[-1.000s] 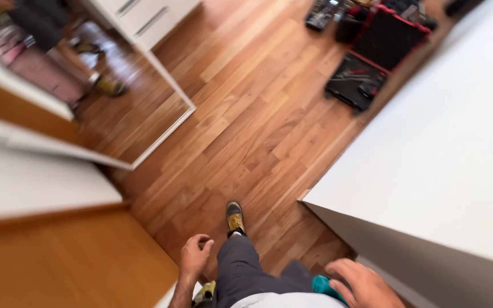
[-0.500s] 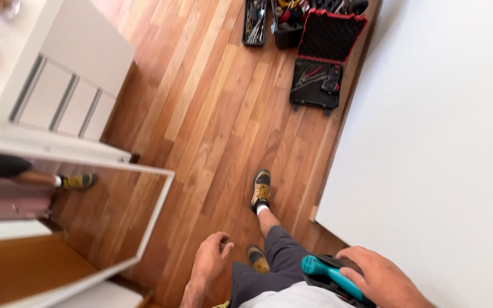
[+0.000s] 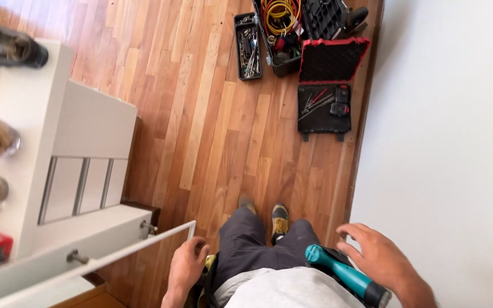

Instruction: A person retrieves a tool from a toolbox and uses a screwdriver to work on the internal components of an indoor air conditioning unit.

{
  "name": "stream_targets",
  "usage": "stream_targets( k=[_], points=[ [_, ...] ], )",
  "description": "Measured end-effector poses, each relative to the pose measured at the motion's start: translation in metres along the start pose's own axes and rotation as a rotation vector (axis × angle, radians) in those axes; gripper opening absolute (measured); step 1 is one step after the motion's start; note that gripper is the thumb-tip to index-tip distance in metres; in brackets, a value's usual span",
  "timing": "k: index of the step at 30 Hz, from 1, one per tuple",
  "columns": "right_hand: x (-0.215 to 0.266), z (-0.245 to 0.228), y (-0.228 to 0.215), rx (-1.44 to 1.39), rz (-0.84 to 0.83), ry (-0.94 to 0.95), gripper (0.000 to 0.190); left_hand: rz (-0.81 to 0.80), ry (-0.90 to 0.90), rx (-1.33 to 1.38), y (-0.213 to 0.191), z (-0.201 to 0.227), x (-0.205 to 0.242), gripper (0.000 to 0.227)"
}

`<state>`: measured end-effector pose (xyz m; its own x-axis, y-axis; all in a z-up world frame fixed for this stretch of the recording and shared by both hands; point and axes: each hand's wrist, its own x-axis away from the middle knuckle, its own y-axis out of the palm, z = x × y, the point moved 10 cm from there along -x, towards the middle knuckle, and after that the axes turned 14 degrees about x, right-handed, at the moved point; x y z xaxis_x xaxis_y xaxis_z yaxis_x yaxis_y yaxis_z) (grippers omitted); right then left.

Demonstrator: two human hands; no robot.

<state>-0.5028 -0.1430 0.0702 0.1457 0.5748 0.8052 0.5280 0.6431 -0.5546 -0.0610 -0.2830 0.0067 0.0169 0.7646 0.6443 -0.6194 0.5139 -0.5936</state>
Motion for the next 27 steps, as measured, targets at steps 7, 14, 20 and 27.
stream_targets(
  k=[7, 14, 20, 27],
  points=[
    [-0.112, -0.009, -0.069, 0.097, -0.006, 0.073, 0.031, -0.152, 0.259, -0.039, -0.014, 0.127, -0.166, 0.014],
    [-0.164, -0.087, -0.256, -0.237, 0.192, 0.403, 0.029, -0.326, 0.406, -0.138, -0.028, 0.245, -0.335, 0.02],
    [-0.262, -0.093, -0.323, -0.148, 0.029, 0.368, 0.037, -0.369, 0.456, -0.116, -0.06, 0.346, -0.445, 0.025],
    [-0.44, -0.111, -0.397, -0.003, -0.109, 0.089, 0.03, -0.331, 0.276, -0.207, -0.096, 0.399, -0.556, 0.028]
  ],
)
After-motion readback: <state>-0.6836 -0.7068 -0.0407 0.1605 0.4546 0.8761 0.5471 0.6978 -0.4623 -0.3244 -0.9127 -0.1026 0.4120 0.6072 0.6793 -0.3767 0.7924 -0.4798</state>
